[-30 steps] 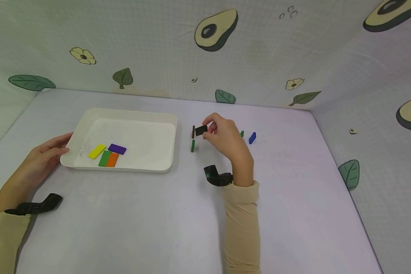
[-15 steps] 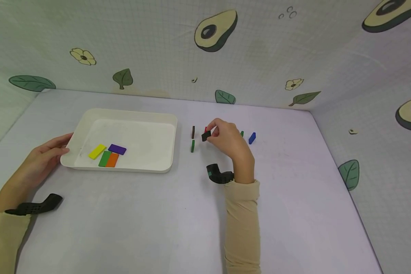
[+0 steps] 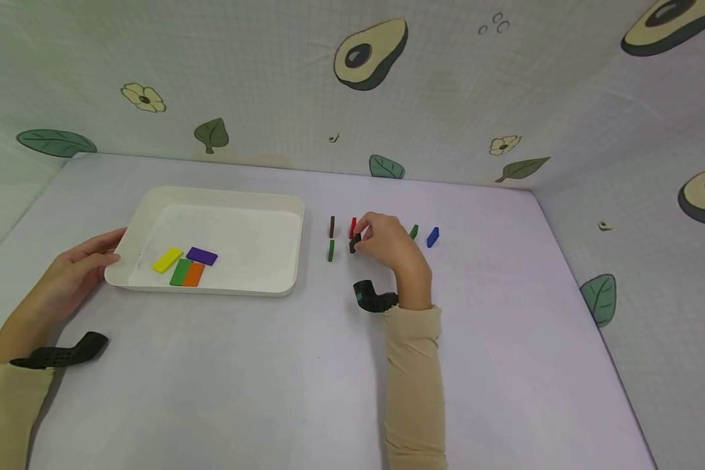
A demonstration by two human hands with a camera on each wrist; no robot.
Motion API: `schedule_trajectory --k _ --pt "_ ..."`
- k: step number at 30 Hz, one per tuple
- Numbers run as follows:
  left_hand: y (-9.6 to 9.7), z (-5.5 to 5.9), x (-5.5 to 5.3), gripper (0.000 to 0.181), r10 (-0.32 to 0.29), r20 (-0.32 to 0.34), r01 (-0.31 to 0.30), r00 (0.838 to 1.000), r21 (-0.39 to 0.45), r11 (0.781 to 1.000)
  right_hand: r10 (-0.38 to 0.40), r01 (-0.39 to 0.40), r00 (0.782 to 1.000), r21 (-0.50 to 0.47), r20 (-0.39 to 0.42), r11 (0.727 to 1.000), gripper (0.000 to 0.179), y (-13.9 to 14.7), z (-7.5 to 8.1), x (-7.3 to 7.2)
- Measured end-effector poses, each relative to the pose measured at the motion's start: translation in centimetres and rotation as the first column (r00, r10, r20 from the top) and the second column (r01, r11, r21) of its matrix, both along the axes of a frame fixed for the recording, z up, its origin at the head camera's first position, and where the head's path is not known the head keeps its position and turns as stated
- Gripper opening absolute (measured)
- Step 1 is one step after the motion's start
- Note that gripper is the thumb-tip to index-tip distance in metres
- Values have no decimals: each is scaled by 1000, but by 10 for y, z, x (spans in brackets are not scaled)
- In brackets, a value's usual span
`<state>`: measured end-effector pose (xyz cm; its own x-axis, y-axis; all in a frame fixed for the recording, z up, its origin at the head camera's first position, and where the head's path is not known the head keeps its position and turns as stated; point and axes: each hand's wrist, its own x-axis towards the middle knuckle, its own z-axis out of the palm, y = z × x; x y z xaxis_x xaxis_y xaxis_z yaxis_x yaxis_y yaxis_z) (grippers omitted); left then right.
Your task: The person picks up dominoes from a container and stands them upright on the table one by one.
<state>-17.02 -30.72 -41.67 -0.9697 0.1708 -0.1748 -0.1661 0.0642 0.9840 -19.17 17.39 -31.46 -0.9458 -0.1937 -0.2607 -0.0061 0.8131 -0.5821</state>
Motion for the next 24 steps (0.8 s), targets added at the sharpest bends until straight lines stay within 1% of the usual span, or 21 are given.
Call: schedule_trajectory --k 6,13,20,24 --pt "1 0 0 54 -3 -4 3 1000 10 1000 -6 5 999 30 38 1000 21 0 -7 -2" --pt "1 0 0 54 -5 -5 5 1000 18 1000 -18 13 998 66 67 998 22 -2 -12 -5" --pt "1 0 0 54 -2 -2 2 1000 28 1000 -15 9 997 87 70 996 22 -4 -17 -7" --pt "1 -1 0 54 -6 -11 6 1000 33 999 -20 13 997 100 69 995 22 -5 -18 -8"
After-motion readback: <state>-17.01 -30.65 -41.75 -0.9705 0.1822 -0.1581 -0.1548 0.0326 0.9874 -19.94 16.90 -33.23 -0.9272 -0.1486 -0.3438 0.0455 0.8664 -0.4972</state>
